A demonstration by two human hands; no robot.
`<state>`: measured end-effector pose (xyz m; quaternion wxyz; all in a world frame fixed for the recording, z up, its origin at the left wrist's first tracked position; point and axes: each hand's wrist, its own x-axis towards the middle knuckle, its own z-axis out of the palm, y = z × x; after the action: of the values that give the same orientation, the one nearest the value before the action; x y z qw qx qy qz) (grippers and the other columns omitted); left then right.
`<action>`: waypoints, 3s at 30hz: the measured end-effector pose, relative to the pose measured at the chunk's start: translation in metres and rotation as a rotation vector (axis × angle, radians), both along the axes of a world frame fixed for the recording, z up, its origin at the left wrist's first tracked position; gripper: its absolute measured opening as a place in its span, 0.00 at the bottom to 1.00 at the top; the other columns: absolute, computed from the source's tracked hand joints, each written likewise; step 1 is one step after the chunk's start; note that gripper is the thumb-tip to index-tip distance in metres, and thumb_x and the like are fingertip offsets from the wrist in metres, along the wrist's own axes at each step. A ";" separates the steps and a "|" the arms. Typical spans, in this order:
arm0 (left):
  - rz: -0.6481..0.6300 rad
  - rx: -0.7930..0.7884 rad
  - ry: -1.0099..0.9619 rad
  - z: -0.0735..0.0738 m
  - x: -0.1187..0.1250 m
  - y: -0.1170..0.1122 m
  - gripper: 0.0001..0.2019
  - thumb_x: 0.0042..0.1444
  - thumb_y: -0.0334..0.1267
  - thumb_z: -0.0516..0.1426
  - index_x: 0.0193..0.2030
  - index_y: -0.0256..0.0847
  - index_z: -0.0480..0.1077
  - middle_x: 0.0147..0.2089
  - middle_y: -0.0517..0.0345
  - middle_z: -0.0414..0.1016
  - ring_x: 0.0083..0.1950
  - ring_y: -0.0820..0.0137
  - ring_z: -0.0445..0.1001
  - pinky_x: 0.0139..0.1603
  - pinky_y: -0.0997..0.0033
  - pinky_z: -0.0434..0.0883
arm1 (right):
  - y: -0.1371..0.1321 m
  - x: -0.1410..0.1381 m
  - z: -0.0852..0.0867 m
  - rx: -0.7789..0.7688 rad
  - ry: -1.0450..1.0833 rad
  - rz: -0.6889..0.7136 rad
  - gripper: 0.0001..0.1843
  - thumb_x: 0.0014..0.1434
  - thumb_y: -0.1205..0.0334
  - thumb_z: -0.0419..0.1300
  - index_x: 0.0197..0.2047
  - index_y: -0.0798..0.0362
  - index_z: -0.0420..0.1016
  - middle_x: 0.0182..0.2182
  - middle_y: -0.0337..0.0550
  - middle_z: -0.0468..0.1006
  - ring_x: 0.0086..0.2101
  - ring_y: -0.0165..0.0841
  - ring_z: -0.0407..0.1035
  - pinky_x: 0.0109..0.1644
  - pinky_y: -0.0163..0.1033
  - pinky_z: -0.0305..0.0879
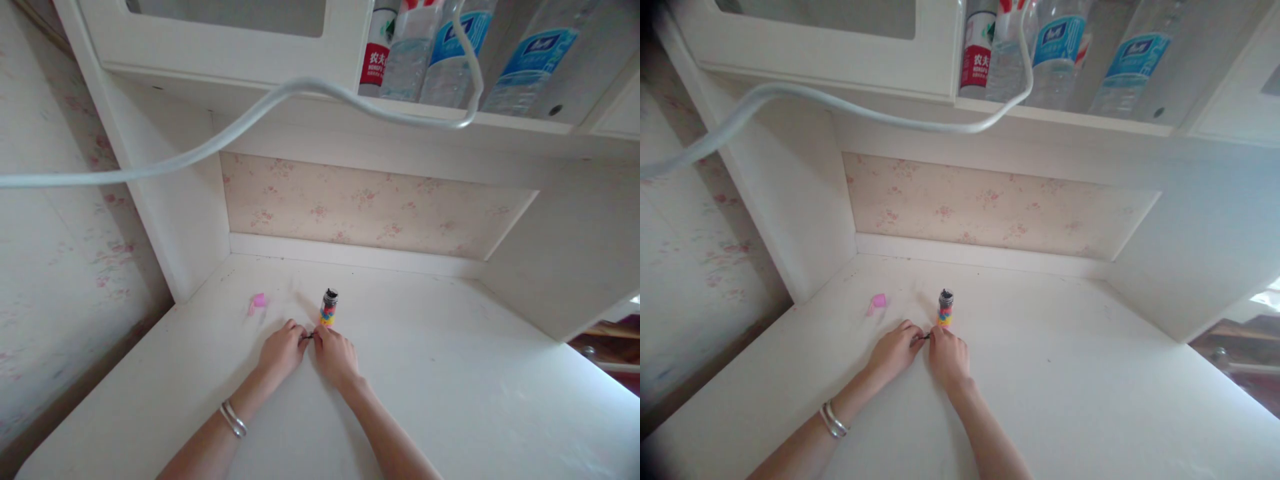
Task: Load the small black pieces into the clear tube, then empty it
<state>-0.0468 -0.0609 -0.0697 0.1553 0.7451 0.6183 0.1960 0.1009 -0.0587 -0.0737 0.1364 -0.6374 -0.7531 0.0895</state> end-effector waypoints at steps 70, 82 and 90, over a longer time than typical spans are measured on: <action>0.038 0.069 -0.135 -0.007 -0.006 0.005 0.09 0.58 0.34 0.51 0.42 0.45 0.70 0.43 0.58 0.77 0.44 0.69 0.75 0.44 0.73 0.66 | 0.063 0.040 0.079 0.246 0.409 0.084 0.15 0.56 0.60 0.55 0.41 0.45 0.81 0.42 0.41 0.71 0.30 0.27 0.67 0.40 0.37 0.63; 0.046 0.040 -0.133 0.000 -0.004 0.002 0.10 0.59 0.35 0.50 0.43 0.45 0.71 0.44 0.57 0.77 0.45 0.68 0.74 0.45 0.72 0.66 | 0.060 0.040 0.076 0.254 0.519 0.080 0.17 0.56 0.58 0.54 0.45 0.47 0.79 0.43 0.42 0.71 0.29 0.28 0.66 0.40 0.38 0.64; 0.016 0.087 -0.157 -0.006 -0.006 0.005 0.12 0.61 0.34 0.49 0.41 0.43 0.74 0.42 0.55 0.78 0.45 0.69 0.75 0.48 0.71 0.67 | 0.050 0.047 0.075 0.254 0.598 -0.004 0.17 0.59 0.54 0.52 0.44 0.50 0.77 0.41 0.44 0.73 0.30 0.31 0.65 0.40 0.40 0.62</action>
<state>-0.0528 -0.0557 -0.0761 0.1690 0.7285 0.6011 0.2817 0.1482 -0.0088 0.0014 0.4302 -0.5620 -0.6837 0.1777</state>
